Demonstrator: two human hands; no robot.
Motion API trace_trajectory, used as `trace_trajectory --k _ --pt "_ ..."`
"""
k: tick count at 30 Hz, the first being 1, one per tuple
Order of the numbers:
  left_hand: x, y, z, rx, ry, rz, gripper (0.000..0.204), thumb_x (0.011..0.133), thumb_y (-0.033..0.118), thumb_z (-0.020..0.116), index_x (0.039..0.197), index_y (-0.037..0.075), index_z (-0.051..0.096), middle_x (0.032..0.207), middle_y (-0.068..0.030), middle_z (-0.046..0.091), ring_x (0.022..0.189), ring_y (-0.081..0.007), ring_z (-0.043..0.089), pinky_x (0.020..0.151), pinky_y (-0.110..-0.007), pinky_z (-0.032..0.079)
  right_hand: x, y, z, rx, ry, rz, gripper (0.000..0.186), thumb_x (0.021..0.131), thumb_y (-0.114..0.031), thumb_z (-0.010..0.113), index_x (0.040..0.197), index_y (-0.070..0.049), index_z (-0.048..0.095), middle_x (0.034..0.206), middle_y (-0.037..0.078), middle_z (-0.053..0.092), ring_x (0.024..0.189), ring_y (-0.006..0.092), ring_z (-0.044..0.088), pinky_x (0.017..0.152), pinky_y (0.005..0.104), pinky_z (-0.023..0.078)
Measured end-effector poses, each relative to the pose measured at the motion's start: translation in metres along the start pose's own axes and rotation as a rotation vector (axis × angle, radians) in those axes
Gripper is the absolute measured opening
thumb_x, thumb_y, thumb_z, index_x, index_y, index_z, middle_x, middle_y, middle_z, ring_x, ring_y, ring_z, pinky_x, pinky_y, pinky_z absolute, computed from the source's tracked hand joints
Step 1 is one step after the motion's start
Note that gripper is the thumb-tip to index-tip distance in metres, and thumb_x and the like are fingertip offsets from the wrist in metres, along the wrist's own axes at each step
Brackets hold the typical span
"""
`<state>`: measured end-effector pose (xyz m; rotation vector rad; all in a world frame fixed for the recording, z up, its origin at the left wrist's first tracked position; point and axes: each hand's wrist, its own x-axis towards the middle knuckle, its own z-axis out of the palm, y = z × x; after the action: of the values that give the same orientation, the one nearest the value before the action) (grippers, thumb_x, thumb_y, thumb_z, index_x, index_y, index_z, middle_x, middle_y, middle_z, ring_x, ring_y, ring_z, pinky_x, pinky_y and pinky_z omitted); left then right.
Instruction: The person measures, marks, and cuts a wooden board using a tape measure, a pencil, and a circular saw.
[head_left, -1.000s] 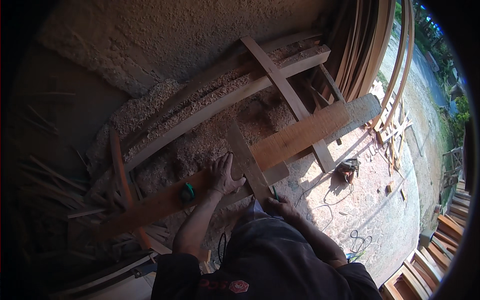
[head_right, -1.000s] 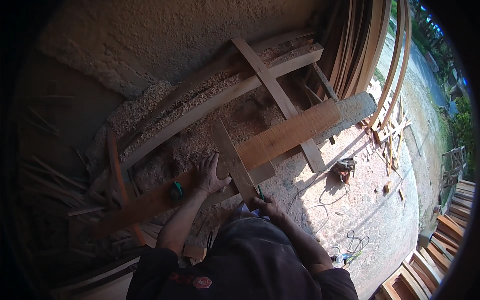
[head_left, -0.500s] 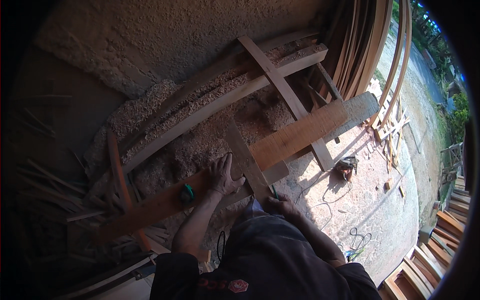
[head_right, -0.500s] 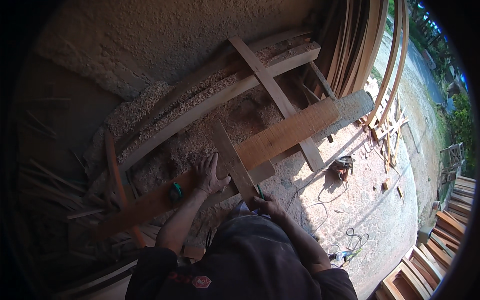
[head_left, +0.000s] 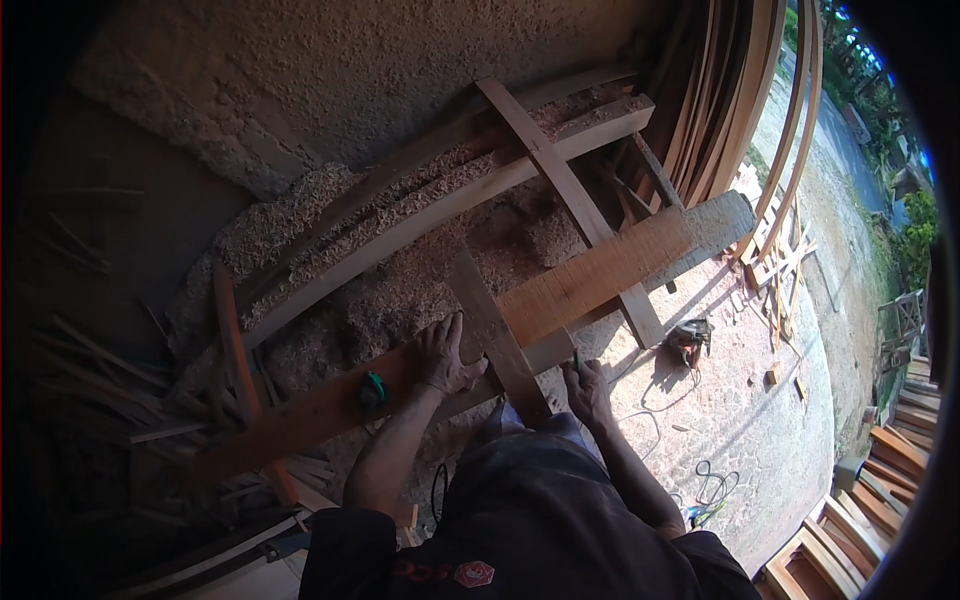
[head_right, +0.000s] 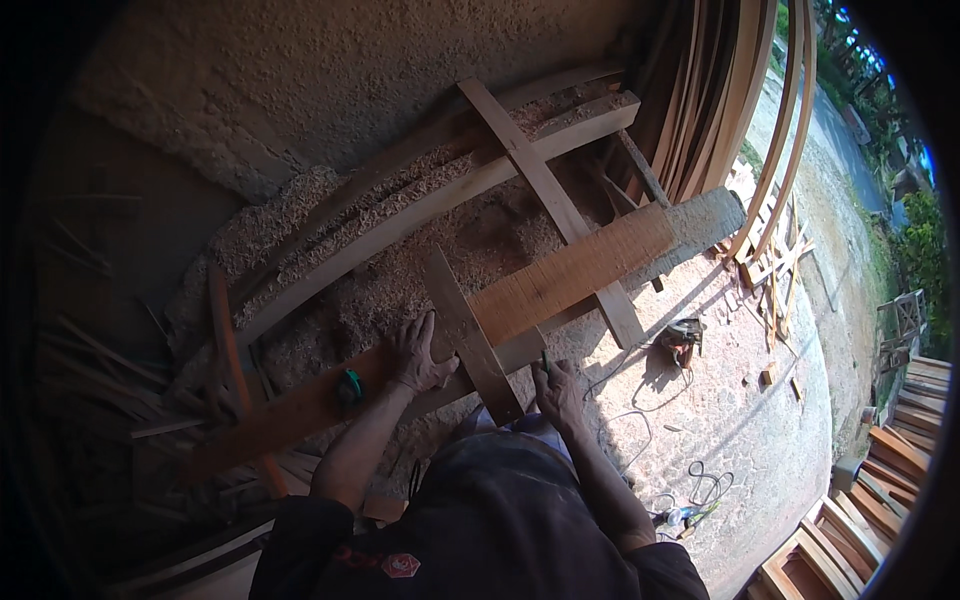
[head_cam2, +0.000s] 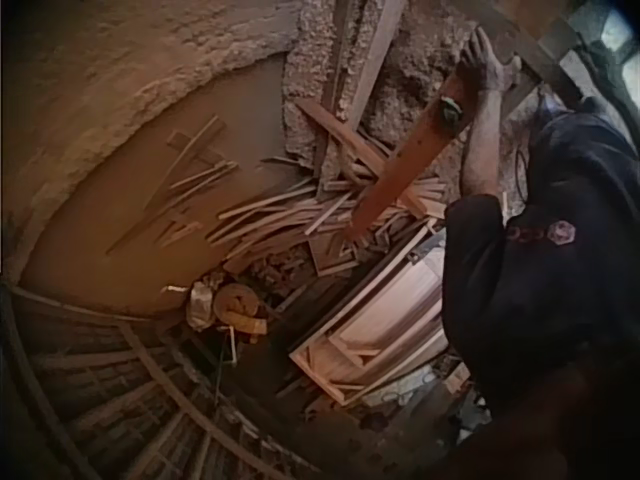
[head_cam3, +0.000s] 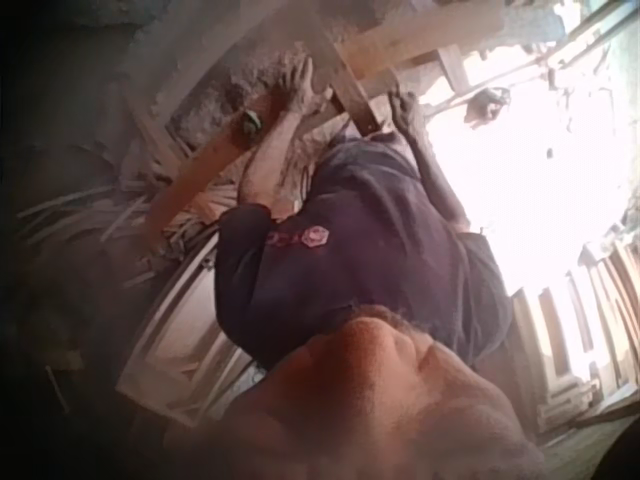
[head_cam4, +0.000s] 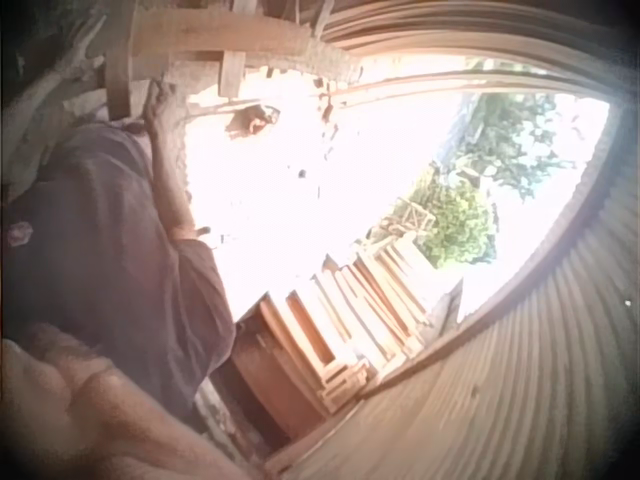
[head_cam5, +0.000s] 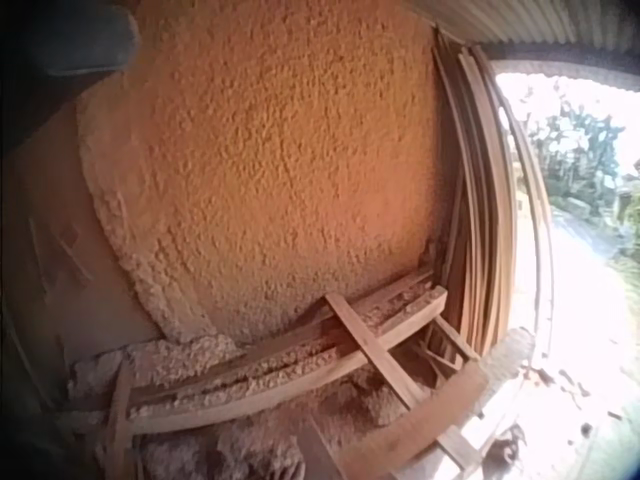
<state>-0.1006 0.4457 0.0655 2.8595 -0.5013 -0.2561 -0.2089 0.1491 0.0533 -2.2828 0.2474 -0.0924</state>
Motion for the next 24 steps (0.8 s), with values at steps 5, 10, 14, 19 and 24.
trace_trajectory --k 5,10,14,19,24 --pt "0.001 -0.003 0.001 -0.004 0.032 0.027 0.113 0.074 0.071 0.065 0.156 0.002 0.029 0.155 -0.0201 0.039 0.139 -0.0383 0.039 0.116 -0.052 0.029 0.059 -0.055 -0.016 0.322 -0.186 0.256 0.052 0.101 -0.051 0.058 0.111 -0.003 0.074 0.086 0.017 0.074 0.086 0.0285 0.071 0.080 0.0409 0.053" --pt "0.001 -0.004 0.013 0.012 0.087 0.017 0.112 0.075 0.073 0.064 0.156 0.002 0.031 0.153 -0.0194 0.039 0.137 -0.0383 0.039 0.115 -0.054 0.030 0.100 -0.073 0.013 0.398 -0.248 0.025 0.041 0.101 -0.040 0.062 0.106 0.000 0.073 0.077 0.008 0.067 0.070 0.0140 0.064 0.064 0.0308 0.050" --pt "0.002 -0.005 0.014 0.018 0.115 0.045 0.110 0.076 0.071 0.065 0.155 0.003 0.032 0.150 -0.0192 0.041 0.134 -0.0384 0.040 0.113 -0.054 0.031 0.118 -0.077 0.031 0.302 -0.178 -0.186 0.029 0.097 -0.027 0.066 0.106 -0.001 0.072 0.084 0.018 0.071 0.076 0.0279 0.071 0.066 0.0372 0.053" --pt "-0.001 -0.009 0.018 -0.006 0.177 0.065 0.107 0.074 0.068 0.067 0.152 0.003 0.034 0.143 -0.0195 0.045 0.127 -0.0384 0.044 0.108 -0.054 0.034 0.131 -0.079 0.040 0.190 -0.262 -0.374 0.020 0.095 -0.019 0.065 0.104 -0.002 0.071 0.090 0.020 0.071 0.084 0.0366 0.072 0.070 0.0414 0.055" --pt "-0.001 -0.009 0.016 -0.005 0.243 0.094 0.107 0.073 0.068 0.068 0.151 0.003 0.035 0.136 -0.0197 0.049 0.121 -0.0390 0.047 0.104 -0.055 0.036 0.144 -0.080 0.039 0.147 -0.351 -0.425 0.019 0.094 -0.021 0.064 0.096 -0.002 0.067 0.087 0.021 0.069 0.083 0.0415 0.068 0.069 0.0464 0.053"
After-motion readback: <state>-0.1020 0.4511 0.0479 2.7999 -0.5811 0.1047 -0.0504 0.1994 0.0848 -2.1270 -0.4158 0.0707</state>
